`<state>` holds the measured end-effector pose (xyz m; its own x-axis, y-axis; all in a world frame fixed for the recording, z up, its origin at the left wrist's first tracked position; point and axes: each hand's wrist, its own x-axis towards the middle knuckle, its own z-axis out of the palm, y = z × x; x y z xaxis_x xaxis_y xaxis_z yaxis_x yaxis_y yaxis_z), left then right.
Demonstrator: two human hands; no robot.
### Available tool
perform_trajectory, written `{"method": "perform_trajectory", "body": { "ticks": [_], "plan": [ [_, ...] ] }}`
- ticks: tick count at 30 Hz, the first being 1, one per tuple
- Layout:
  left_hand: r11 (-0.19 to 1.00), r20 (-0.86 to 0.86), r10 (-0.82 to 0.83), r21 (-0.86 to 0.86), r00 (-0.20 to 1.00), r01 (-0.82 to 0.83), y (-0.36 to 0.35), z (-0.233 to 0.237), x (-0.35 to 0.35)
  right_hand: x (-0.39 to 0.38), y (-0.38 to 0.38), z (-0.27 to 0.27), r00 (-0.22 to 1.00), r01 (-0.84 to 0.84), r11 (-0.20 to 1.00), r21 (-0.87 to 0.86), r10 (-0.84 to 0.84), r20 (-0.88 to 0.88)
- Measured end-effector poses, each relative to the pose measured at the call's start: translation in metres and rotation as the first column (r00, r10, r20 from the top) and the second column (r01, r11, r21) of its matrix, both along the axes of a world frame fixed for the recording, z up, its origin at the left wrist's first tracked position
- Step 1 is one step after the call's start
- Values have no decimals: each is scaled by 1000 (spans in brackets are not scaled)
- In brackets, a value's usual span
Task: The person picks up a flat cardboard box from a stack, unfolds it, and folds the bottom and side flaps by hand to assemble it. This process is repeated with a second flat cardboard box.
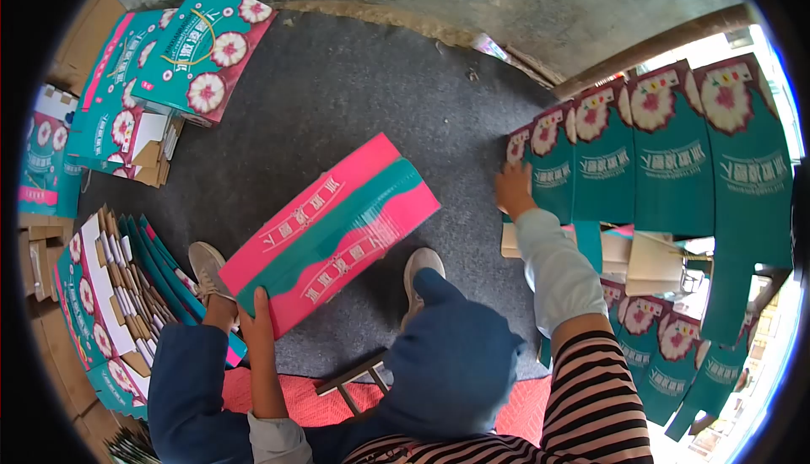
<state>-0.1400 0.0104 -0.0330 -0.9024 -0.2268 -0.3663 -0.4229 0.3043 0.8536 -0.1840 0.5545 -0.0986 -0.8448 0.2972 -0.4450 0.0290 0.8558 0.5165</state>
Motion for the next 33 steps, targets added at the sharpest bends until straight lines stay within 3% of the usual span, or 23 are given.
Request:
{"method": "perform_trajectory", "body": {
  "ticks": [1,3,6,17,20,24,33],
  "plan": [
    [1000,-8,9,-12,1000,-9,2,2,1,15,15,-12,995,-62,995,73,67,-74],
    [1000,2,20,-18,1000,-20,3,3,2,25,29,-17,984,-177,957,231,163,77],
    [1000,35,29,-8,999,-29,2,3,4,28,34,-18,956,-278,912,303,232,179],
    [1000,107,13,-14,994,-11,1,8,4,14,60,-30,976,-217,947,238,214,39],
    [998,127,21,-70,992,-12,-9,-10,11,20,75,-41,976,-209,950,233,217,-9],
    [1000,96,-20,4,995,20,-8,-13,7,31,99,-46,977,-195,962,191,207,-47],
    [998,94,-32,50,995,27,47,1,-15,67,169,-38,990,-84,978,193,60,127]
  ]
}}
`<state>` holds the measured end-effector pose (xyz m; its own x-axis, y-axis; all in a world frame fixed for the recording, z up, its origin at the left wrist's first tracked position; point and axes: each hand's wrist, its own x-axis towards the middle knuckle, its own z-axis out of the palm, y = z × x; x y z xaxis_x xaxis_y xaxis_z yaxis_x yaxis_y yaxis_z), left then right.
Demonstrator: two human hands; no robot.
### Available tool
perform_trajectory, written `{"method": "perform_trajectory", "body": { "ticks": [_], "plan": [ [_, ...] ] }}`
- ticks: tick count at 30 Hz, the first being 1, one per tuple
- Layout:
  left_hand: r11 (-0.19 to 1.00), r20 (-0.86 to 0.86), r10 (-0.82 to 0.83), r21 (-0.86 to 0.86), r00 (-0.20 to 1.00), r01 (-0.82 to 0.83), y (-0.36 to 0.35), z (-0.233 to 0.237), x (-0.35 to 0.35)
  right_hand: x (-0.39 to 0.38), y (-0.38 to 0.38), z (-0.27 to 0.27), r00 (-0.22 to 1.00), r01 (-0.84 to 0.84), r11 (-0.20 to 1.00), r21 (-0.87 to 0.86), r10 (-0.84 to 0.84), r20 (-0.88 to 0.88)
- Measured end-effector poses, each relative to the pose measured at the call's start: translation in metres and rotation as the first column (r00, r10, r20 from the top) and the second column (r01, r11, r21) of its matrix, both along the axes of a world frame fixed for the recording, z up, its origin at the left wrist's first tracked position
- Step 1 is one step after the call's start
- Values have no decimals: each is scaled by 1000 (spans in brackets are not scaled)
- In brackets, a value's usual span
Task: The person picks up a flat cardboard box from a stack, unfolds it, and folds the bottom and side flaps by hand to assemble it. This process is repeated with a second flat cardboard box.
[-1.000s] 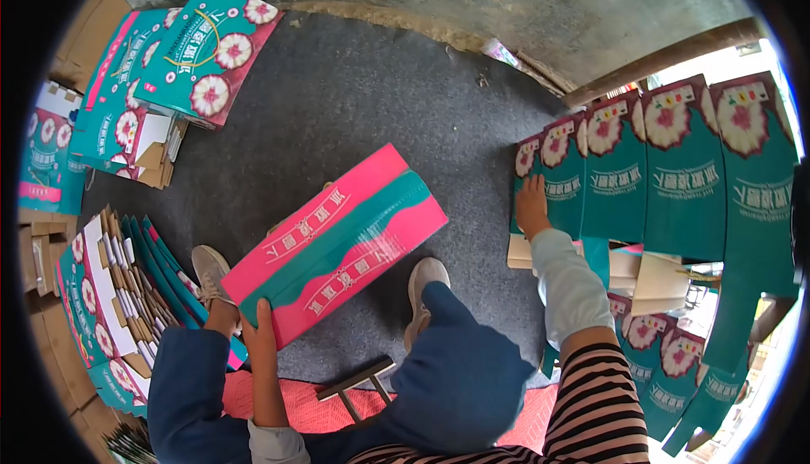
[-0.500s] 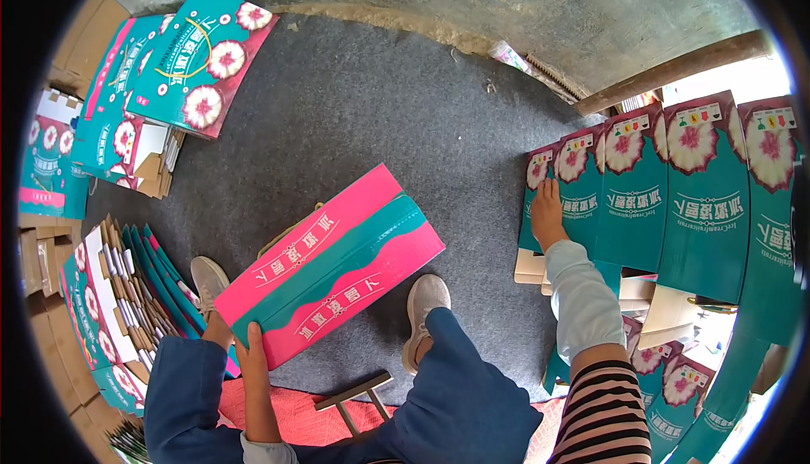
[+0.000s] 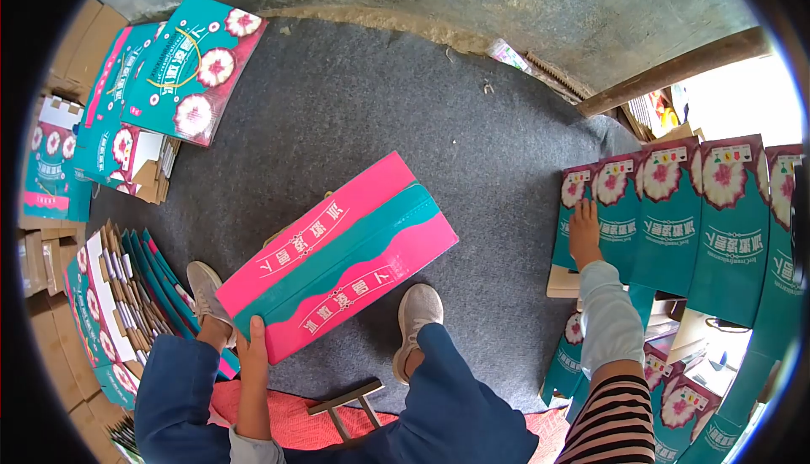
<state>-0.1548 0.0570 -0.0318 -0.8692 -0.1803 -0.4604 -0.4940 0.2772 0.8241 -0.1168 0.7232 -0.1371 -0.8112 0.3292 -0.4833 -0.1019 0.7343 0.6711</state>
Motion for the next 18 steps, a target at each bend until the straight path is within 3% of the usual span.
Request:
{"method": "perform_trajectory", "body": {
  "ticks": [7,10,15,18],
  "plan": [
    [999,50,25,28,998,-26,-6,-8,-4,32,56,2,1000,4,1000,-4,-4,-15],
    [1000,57,29,7,998,-29,-1,-13,-7,35,79,-11,988,90,995,47,-95,118],
    [999,51,-6,34,999,4,-5,-14,-4,38,90,9,980,95,995,24,-97,171],
    [998,-1,-41,-41,999,41,-1,-19,-6,16,86,0,960,273,957,-101,-266,82]
  ]
}}
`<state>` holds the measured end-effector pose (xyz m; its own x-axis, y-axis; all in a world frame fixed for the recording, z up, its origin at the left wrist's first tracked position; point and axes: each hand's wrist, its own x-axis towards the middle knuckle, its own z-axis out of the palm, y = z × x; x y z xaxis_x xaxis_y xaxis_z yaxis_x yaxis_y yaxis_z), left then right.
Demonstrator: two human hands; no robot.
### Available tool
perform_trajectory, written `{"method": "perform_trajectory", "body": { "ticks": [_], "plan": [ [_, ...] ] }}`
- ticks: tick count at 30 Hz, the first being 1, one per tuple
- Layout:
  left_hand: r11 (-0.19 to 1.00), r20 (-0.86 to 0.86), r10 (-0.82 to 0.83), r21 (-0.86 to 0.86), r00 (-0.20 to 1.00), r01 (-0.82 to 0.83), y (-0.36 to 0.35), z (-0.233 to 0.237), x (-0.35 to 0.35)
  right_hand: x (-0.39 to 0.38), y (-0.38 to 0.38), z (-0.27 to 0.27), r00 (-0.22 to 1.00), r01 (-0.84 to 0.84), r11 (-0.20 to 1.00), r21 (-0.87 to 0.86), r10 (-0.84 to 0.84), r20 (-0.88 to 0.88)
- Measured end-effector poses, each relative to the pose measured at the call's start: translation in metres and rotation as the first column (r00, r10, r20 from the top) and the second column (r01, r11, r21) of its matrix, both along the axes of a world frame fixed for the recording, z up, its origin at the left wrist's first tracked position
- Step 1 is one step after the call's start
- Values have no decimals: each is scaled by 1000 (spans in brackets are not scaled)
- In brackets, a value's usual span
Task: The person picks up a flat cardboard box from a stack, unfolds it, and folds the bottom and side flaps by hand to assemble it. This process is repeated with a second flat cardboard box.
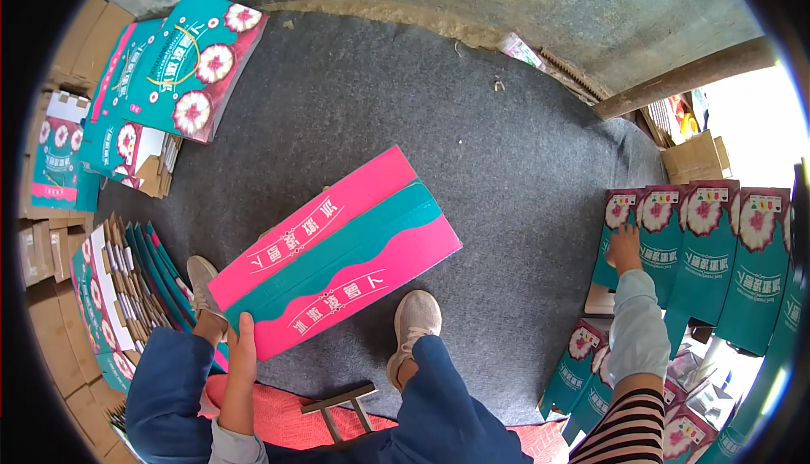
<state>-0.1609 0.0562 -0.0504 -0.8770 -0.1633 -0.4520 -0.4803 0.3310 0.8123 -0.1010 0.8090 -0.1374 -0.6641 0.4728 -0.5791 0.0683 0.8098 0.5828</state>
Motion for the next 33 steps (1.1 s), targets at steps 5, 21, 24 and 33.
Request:
{"method": "perform_trajectory", "body": {
  "ticks": [5,21,24,33],
  "plan": [
    [996,44,-6,92,999,2,0,-3,-5,-78,-140,21,693,116,153,-981,-721,-30],
    [747,-416,-629,-92,657,658,280,-50,-2,91,-126,63,176,-163,108,-981,-975,-136],
    [637,-379,-734,-95,564,765,317,-84,22,166,-93,-9,-57,-119,181,-976,-983,-175],
    [423,23,-906,66,423,904,376,-98,14,255,-29,-146,-504,-607,-143,-782,-692,517]
  ]
}}
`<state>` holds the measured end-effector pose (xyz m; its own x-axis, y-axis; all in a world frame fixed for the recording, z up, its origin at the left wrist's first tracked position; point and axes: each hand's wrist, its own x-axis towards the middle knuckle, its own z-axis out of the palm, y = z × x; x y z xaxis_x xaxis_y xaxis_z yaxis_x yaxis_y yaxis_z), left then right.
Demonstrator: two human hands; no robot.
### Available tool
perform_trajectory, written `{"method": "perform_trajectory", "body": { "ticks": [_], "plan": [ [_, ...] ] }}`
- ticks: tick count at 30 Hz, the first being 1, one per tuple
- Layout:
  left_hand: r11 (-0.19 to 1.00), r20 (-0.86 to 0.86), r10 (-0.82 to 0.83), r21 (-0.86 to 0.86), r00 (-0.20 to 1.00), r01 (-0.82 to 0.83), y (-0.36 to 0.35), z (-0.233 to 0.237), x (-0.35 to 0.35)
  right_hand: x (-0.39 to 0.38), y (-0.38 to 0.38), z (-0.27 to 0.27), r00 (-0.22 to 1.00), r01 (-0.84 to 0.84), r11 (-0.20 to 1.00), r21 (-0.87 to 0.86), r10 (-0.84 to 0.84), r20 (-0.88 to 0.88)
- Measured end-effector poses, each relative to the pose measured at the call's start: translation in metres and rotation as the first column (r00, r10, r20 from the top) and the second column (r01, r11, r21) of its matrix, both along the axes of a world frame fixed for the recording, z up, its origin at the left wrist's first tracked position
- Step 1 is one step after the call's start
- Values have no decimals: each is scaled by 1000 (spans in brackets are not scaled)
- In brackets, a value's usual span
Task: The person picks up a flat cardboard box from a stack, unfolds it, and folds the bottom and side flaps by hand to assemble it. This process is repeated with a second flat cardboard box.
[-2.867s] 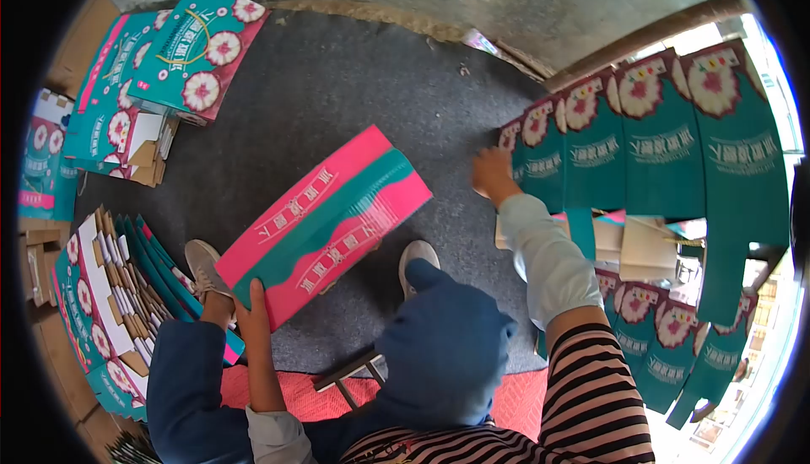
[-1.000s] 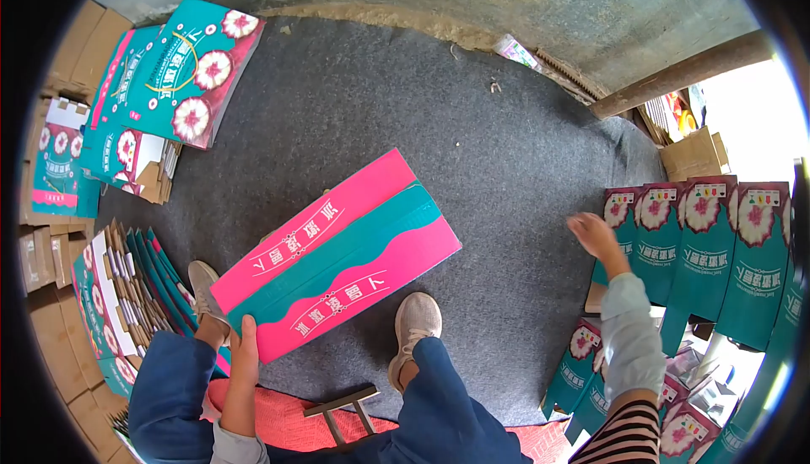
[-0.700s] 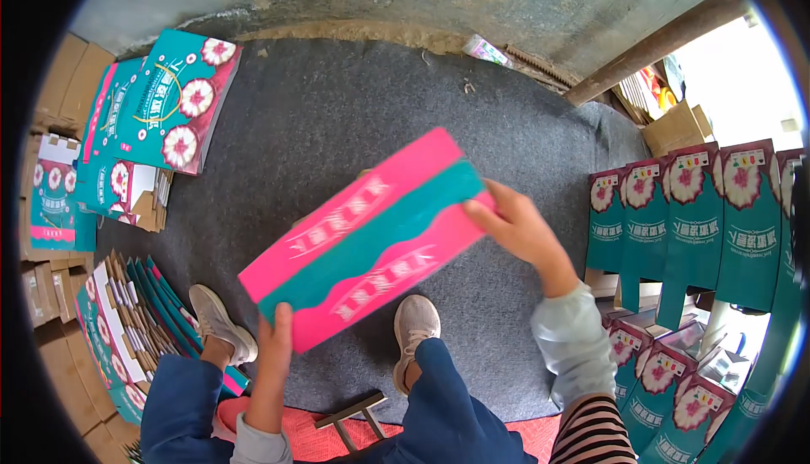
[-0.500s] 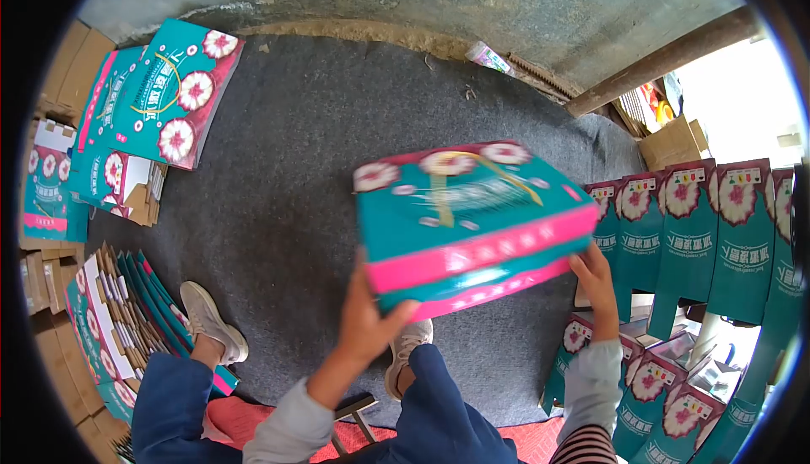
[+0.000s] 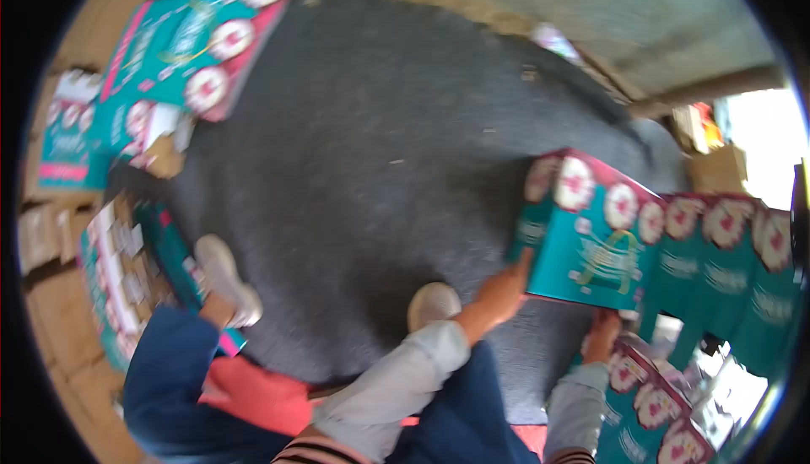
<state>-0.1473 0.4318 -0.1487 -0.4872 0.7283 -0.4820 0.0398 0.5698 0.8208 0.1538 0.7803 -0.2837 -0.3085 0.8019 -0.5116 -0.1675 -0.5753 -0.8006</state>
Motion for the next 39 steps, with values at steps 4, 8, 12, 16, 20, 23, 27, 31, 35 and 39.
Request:
{"method": "perform_trajectory", "body": {
  "ticks": [4,8,12,16,20,23,27,31,35,39],
  "plan": [
    [998,-81,-62,-38,995,60,-14,13,8,7,-40,47,75,-984,158,79,-28,997],
    [993,-3,115,43,993,-114,-80,56,3,-40,-103,60,-92,-961,238,-139,198,976],
    [931,-52,364,38,930,-363,-201,124,3,-114,-200,96,-144,-974,77,-212,510,848],
    [841,-214,534,31,818,-540,-320,203,34,-183,-293,164,-266,-963,-172,-206,722,639],
    [727,-411,683,301,604,-617,-408,302,82,-227,-355,252,-376,-926,-342,-160,788,488],
    [684,-724,642,395,250,-613,-481,359,122,-256,-382,325,-398,-911,-405,-84,803,443],
    [120,-612,712,590,-345,-799,-589,348,164,-284,-414,426,-238,-899,-388,203,822,517],
    [4,-928,370,44,-40,-999,-661,278,208,-304,-449,540,442,-353,-265,897,798,409],
    [-81,-919,385,-127,86,-989,-678,218,213,-289,-504,632,848,206,-525,825,518,117],
    [-57,-907,416,-92,60,-994,-684,179,181,-267,-613,604,780,289,-702,650,567,265]
  ]
}}
